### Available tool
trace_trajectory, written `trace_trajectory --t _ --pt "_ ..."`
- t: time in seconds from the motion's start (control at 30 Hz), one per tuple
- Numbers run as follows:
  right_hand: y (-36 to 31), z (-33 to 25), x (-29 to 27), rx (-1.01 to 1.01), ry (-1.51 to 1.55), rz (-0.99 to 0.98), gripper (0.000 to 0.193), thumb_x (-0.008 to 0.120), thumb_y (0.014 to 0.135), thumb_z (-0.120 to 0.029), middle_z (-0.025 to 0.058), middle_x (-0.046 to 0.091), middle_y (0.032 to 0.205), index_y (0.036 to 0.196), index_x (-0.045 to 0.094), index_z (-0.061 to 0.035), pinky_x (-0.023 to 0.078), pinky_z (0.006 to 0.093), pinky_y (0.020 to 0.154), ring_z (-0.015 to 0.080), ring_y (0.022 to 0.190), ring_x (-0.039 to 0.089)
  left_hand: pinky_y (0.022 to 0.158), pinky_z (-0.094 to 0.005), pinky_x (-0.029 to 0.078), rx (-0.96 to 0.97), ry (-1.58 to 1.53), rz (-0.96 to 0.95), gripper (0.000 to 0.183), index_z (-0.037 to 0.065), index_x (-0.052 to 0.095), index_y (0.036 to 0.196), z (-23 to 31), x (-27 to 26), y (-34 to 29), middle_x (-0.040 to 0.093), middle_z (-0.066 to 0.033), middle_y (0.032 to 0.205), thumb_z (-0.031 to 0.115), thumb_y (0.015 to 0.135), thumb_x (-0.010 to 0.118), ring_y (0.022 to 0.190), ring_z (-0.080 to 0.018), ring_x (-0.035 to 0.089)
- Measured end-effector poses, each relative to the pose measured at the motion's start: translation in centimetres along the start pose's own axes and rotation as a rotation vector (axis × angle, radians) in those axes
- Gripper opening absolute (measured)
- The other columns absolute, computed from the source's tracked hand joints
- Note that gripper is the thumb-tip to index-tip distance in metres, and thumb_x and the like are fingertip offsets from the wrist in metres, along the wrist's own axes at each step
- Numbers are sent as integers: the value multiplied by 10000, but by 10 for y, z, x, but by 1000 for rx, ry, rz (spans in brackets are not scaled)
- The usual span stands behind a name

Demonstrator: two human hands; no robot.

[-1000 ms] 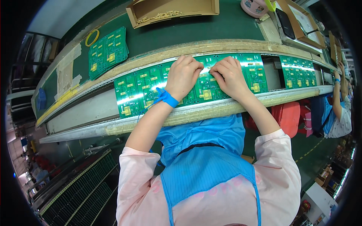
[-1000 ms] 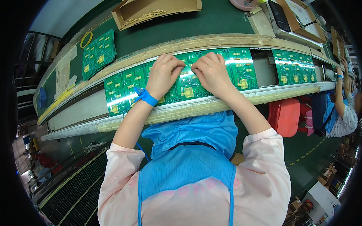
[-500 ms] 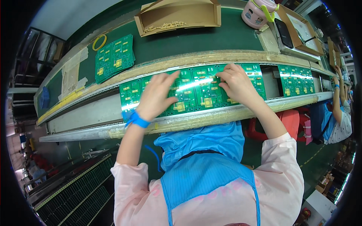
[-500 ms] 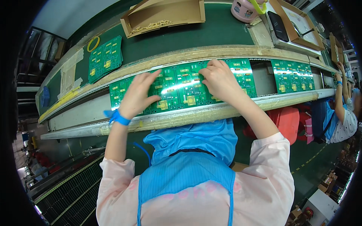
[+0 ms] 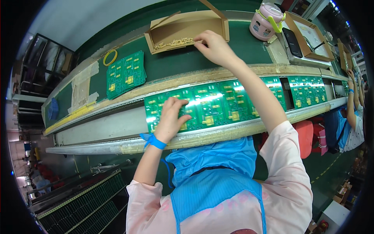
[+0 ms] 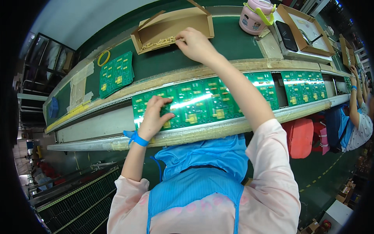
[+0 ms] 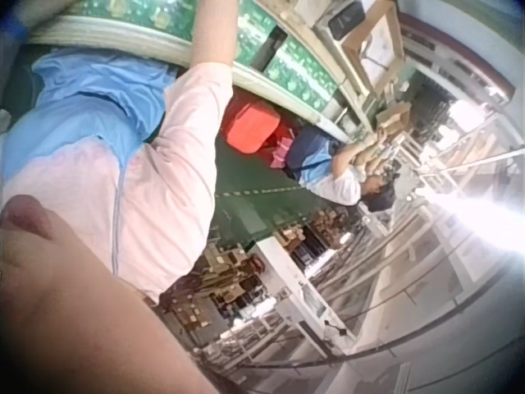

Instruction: The person places small cylindrical components onto green circuit boards moving along a conveyor belt. They pick components from a cardboard box and insert them into specific slots on the boards, then push the boards forward to the next station.

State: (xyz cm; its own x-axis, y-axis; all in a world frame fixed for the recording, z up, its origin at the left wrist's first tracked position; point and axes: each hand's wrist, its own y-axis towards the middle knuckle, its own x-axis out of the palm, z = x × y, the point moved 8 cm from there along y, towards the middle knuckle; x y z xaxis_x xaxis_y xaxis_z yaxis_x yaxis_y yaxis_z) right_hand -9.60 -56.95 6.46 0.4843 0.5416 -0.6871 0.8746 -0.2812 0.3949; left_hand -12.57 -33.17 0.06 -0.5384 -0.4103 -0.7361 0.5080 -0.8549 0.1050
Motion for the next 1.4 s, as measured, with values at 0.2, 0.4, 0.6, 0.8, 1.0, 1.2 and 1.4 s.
trace_trajectory --t 0.2,0.4,0.6,0.8,1.0,1.2,1.4 --pt "26 37 51 40 -157 102 362 666 846 -192 196 557 1159 1175 608 -54 443 472 965 390 1145 495 905 -383 451 15 -80 -63 390 28 611 1138 26 16 25 544 -143 1056 93 778 745 1022 -329 542" --pt "-3 49 62 57 -83 135 552 714 797 -119 193 510 1217 1311 527 -53 423 452 999 390 1178 461 919 -435 455 87 116 429 320 -22 561 1165 17 -28 91 535 -210 1106 37 854 606 1077 -386 529" --pt "-2 39 60 -12 -98 115 533 679 812 -77 192 525 1266 1324 538 -28 435 443 1003 374 1208 482 950 -504 433 -247 392 529 499 -92 490 1222 -37 -26 151 456 -336 1225 166 830 659 1087 -467 471" --pt "-2 41 61 -9 -115 129 495 652 815 -61 189 535 1263 1300 554 -24 437 444 1006 371 1217 482 893 -481 462 -370 671 704 497 -73 602 1104 -38 -16 169 564 -304 1070 343 833 625 1058 -425 496" --pt "-4 44 59 43 -47 121 474 647 815 -55 187 534 1255 1279 558 -18 446 445 996 370 1209 486 851 -493 472 -133 539 625 395 -34 643 1043 -21 -20 166 588 -257 1021 300 836 601 970 -415 540" --pt "-3 38 61 26 -37 138 479 642 814 -42 184 524 1285 1282 550 -13 441 445 1005 372 1225 478 894 -520 449 -270 705 758 447 -35 623 1114 -48 -28 177 578 -279 1098 326 855 577 1045 -438 531" --pt "-5 41 58 18 -79 147 461 593 815 -15 186 538 1277 1275 556 -8 435 440 1017 374 1231 477 927 -517 434 -292 419 532 430 -36 608 1141 -43 -14 186 574 -268 1165 302 881 554 1068 -446 519"
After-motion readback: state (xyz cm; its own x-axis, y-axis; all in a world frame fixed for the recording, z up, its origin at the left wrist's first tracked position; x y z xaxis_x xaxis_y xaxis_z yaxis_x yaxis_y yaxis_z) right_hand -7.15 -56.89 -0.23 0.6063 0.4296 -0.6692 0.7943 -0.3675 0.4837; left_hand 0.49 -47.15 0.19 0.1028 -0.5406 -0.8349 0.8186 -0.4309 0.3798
